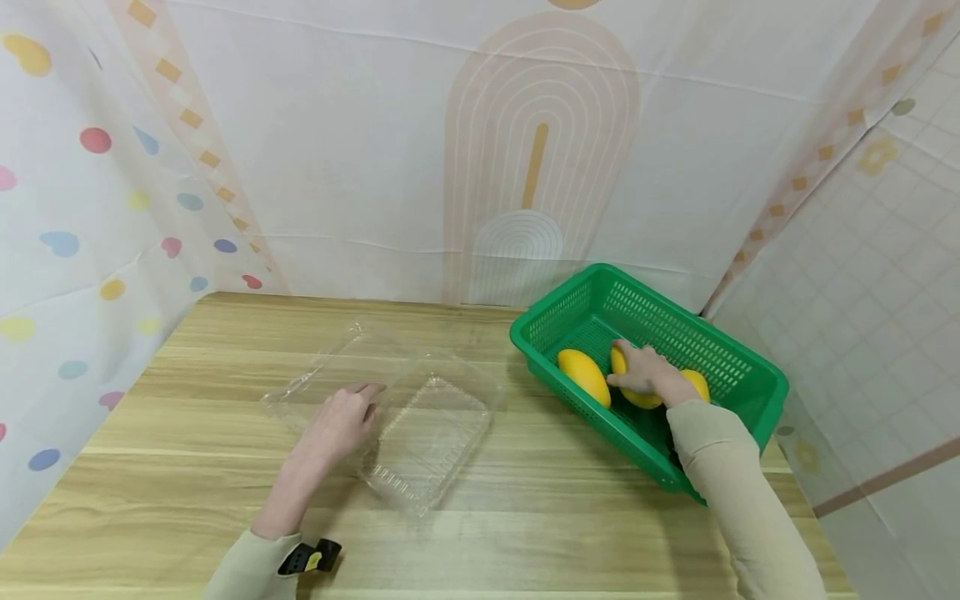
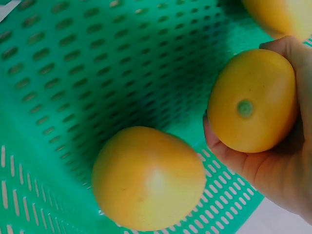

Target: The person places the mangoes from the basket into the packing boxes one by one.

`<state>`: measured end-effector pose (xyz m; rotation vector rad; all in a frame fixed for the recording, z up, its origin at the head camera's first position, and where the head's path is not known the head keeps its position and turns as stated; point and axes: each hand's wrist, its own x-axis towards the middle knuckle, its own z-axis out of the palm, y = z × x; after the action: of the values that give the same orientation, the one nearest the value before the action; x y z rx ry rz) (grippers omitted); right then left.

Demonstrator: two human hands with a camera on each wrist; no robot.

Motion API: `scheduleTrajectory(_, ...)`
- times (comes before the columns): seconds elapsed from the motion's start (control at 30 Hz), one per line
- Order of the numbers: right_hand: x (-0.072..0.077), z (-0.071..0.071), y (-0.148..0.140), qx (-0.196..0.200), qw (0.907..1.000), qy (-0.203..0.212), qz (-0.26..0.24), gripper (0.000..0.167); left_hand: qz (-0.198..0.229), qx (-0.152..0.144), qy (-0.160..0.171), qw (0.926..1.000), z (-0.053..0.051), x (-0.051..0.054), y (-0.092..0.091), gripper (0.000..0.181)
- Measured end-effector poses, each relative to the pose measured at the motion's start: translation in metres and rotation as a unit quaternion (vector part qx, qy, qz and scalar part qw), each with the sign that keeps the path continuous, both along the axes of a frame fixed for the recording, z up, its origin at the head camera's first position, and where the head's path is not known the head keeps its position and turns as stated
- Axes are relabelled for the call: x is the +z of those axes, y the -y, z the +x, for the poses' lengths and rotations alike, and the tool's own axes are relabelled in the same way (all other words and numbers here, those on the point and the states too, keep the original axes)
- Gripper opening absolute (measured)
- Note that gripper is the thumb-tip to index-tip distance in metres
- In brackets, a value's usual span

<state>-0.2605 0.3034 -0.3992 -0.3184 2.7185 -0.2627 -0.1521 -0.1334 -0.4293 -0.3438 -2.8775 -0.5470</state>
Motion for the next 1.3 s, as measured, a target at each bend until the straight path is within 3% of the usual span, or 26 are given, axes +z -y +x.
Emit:
scheduleTrajectory(0.37, 0.032, -0.001, 0.011, -0.027, 0.9977, -0.054, -0.031, 0.070, 0.008, 0.007, 0.018, 0.9998, 0.001, 0.002, 0.000, 0.033)
scheduleTrajectory(0.77, 0.075, 0.004, 0.034, -0.035, 0.9940, -0.087, -0.057, 0.071, 0.002, 0.003, 0.007, 1.0000, 0.001, 0.001, 0.000, 0.029)
scheduleTrajectory(1.03, 0.088, 0.012, 0.067, -0.037, 0.9904, -0.113, -0.070, 0.072, -0.004, 0.003, -0.005, 1.0000, 0.000, 0.000, 0.001, 0.028)
scheduleTrajectory(1.3, 0.092, 0.022, 0.103, -0.041, 0.9871, -0.127, -0.088, 0.071, -0.004, 0.004, -0.003, 1.0000, 0.001, 0.000, 0.002, 0.027)
